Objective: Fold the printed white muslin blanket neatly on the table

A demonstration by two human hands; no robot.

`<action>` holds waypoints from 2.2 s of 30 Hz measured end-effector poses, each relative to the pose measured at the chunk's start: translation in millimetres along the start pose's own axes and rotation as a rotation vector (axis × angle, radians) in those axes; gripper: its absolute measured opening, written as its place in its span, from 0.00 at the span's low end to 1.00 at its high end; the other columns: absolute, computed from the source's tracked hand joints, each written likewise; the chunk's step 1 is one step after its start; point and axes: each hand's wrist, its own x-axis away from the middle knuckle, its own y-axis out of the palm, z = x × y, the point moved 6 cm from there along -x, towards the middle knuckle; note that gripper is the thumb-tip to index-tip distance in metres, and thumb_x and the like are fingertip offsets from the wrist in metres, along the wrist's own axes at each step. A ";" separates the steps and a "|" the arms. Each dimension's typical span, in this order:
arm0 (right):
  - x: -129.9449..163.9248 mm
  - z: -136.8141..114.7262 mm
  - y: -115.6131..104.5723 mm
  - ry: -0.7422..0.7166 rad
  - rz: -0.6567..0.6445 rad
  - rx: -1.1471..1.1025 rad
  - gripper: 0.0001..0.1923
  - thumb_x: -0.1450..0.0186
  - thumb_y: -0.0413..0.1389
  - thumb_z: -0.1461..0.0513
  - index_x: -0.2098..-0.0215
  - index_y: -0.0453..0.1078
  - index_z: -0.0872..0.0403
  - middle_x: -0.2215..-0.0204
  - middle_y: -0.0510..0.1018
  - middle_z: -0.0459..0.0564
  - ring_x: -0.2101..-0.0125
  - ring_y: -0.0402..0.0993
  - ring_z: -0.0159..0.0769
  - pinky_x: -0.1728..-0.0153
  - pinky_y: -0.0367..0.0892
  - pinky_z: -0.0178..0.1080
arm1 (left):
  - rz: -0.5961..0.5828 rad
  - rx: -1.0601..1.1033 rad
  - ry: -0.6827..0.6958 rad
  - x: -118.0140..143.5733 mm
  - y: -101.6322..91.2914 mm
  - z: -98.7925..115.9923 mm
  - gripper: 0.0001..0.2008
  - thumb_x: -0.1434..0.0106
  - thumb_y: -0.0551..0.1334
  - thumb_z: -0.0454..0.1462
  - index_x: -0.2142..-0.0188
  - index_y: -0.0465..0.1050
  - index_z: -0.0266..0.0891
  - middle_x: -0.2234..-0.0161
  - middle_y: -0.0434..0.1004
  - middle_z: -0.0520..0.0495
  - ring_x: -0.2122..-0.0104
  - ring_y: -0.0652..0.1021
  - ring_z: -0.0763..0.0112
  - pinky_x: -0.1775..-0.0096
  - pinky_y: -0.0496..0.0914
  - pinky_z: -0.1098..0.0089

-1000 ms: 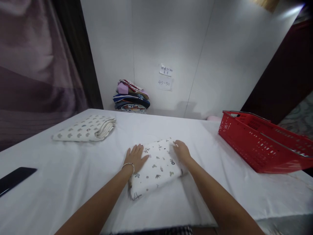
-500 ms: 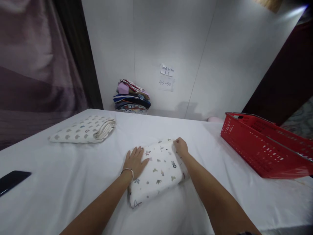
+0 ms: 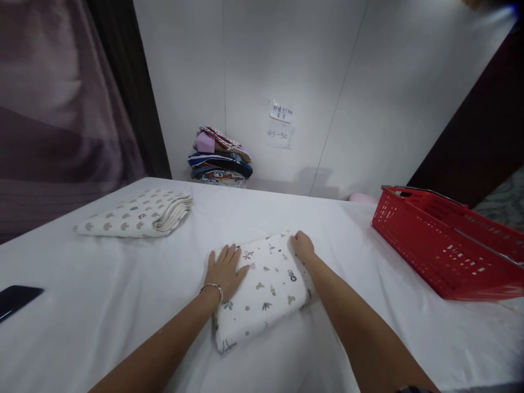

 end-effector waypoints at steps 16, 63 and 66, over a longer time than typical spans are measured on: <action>-9.4 -20.7 0.0 -0.136 -0.021 0.103 0.13 0.35 0.42 0.55 0.64 0.63 0.53 0.64 0.72 0.51 0.62 0.66 0.35 0.68 0.55 0.33 | -0.109 0.031 0.070 -36.2 7.2 17.0 0.37 0.41 0.40 0.55 0.39 0.47 0.36 0.38 0.42 0.45 0.39 0.47 0.59 0.42 0.39 0.51; 46.1 -74.6 29.1 -0.622 -0.106 0.186 0.31 0.36 0.39 0.48 0.40 0.49 0.56 0.39 0.48 0.53 0.39 0.38 0.41 0.42 0.34 0.47 | -0.092 0.056 0.188 -26.1 8.6 30.5 0.32 0.39 0.41 0.53 0.40 0.50 0.40 0.38 0.43 0.47 0.39 0.47 0.61 0.42 0.41 0.53; 38.4 -65.6 36.8 -0.541 -0.146 0.205 0.35 0.36 0.35 0.44 0.39 0.48 0.56 0.39 0.49 0.54 0.39 0.39 0.41 0.42 0.33 0.47 | -0.101 0.059 0.190 -25.4 8.1 30.6 0.33 0.39 0.39 0.54 0.40 0.49 0.39 0.38 0.43 0.47 0.39 0.47 0.61 0.42 0.40 0.53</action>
